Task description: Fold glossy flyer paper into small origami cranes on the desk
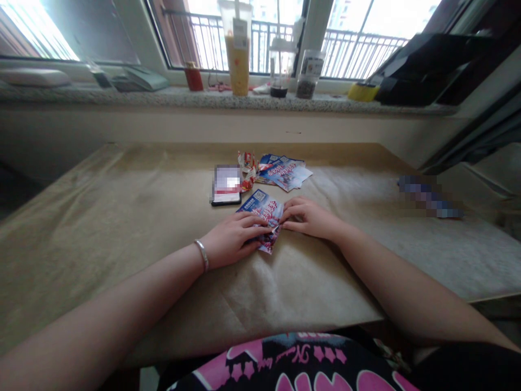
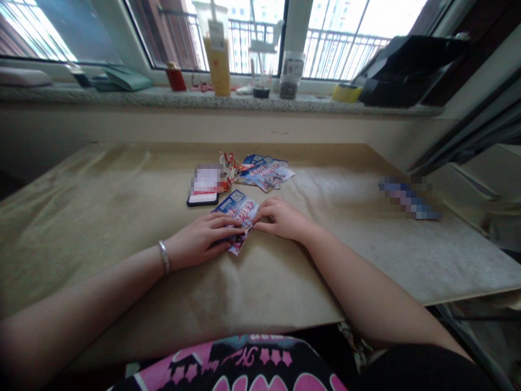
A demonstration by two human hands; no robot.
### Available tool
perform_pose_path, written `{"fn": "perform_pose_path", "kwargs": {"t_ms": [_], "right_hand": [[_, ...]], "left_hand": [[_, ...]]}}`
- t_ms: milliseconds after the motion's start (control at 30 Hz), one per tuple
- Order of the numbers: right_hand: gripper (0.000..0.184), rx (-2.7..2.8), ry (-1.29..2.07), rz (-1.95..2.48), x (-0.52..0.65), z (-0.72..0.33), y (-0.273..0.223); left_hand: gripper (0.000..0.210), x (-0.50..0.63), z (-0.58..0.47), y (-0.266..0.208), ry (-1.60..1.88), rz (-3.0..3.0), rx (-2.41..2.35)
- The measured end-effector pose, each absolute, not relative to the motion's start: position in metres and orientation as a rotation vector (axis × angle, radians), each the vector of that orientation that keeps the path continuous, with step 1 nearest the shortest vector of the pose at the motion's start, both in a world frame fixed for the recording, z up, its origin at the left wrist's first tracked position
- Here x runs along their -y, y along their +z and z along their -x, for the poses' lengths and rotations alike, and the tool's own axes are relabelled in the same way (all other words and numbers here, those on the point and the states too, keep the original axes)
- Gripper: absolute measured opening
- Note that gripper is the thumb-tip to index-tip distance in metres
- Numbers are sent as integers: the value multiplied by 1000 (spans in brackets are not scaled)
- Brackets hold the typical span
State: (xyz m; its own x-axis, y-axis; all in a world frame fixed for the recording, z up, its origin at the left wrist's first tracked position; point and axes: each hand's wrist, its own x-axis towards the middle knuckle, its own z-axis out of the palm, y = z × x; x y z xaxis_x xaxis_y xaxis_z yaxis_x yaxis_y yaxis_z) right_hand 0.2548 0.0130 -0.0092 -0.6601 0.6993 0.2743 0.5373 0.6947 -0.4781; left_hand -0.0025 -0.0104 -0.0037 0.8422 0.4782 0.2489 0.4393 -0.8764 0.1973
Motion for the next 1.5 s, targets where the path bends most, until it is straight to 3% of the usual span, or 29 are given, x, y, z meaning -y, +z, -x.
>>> {"fn": "perform_pose_path", "kwargs": {"t_ms": [467, 767, 1000, 1500], "right_hand": [[10, 2259, 623, 994, -14, -253, -13], [7, 2508, 508, 858, -15, -265, -7], [12, 2530, 593, 843, -17, -266, -9], [13, 2489, 510, 928, -13, -257, -10]], "left_hand": [[39, 14, 0, -4, 360, -2840, -824], [49, 24, -7, -6, 345, -2818, -975], [38, 22, -9, -10, 329, -2829, -987], [41, 22, -15, -7, 344, -2812, -1026]]}}
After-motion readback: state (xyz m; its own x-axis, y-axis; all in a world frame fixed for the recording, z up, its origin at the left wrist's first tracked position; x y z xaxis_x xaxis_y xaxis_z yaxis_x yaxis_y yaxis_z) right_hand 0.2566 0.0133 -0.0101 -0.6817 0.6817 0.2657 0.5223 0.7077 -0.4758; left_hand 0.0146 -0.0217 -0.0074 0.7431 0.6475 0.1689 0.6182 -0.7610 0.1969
